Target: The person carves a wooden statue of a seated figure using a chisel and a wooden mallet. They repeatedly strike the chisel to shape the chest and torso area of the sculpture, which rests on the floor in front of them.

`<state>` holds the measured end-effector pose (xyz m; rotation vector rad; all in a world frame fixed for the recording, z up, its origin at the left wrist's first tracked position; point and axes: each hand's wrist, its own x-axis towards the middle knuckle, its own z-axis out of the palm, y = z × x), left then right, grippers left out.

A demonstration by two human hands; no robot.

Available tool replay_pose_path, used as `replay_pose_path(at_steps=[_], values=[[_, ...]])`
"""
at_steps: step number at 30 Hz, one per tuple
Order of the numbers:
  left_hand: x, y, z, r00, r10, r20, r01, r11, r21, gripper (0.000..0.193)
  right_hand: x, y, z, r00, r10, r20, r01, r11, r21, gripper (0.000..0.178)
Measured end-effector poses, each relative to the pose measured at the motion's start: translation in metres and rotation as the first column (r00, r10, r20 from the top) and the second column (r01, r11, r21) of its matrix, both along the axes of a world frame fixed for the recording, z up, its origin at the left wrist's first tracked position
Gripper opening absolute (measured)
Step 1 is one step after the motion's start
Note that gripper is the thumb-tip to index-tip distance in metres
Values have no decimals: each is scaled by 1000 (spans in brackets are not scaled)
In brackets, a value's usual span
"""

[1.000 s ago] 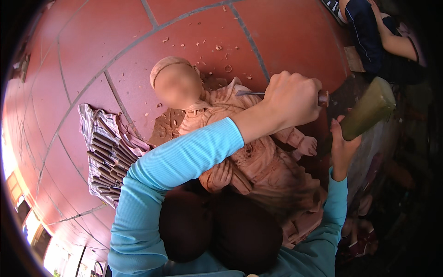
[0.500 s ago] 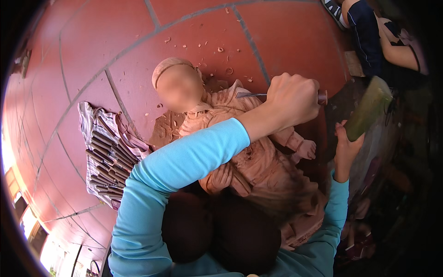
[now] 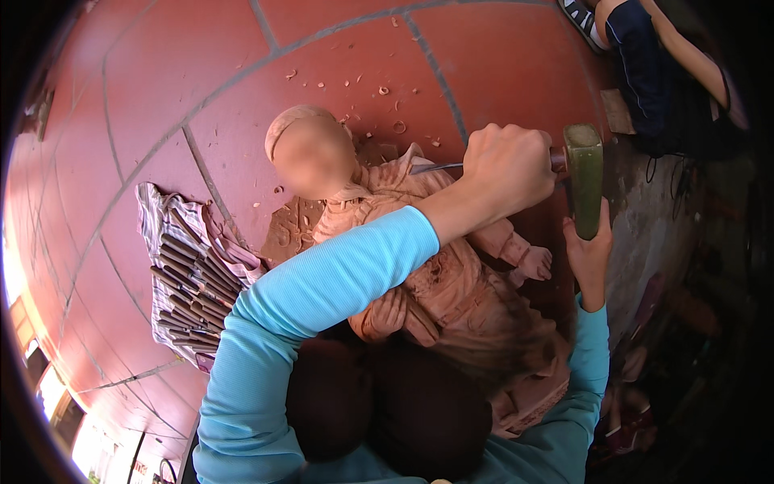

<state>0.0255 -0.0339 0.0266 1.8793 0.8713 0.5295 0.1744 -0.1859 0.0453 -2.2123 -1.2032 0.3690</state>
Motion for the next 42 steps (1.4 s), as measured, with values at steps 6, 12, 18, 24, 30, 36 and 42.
replay_pose_path(at_steps=[6,12,18,24,30,36,42], values=[[3,2,3,999,4,-39,-3,1000,8,13,11,-7,-8,938,-187,-292,228,967,113,30],[3,4,2,999,-8,-33,7,999,-31,14,11,-3,-11,972,-113,-207,128,990,59,31],[5,0,-7,997,20,72,-34,981,190,15,3,2,-8,993,64,97,-57,996,-72,35],[9,-6,-4,991,-132,-12,132,980,145,15,5,-6,-8,986,-93,-142,101,994,50,35],[10,2,-1,996,-89,-8,89,995,53,15,7,0,-3,944,-173,-280,213,970,121,33],[9,9,-4,1000,-1,4,2,1000,-29,15,5,16,-1,987,81,136,-70,994,-88,38],[14,12,-7,999,30,-23,-31,999,-14,15,17,6,-13,992,-71,-108,77,995,55,38]])
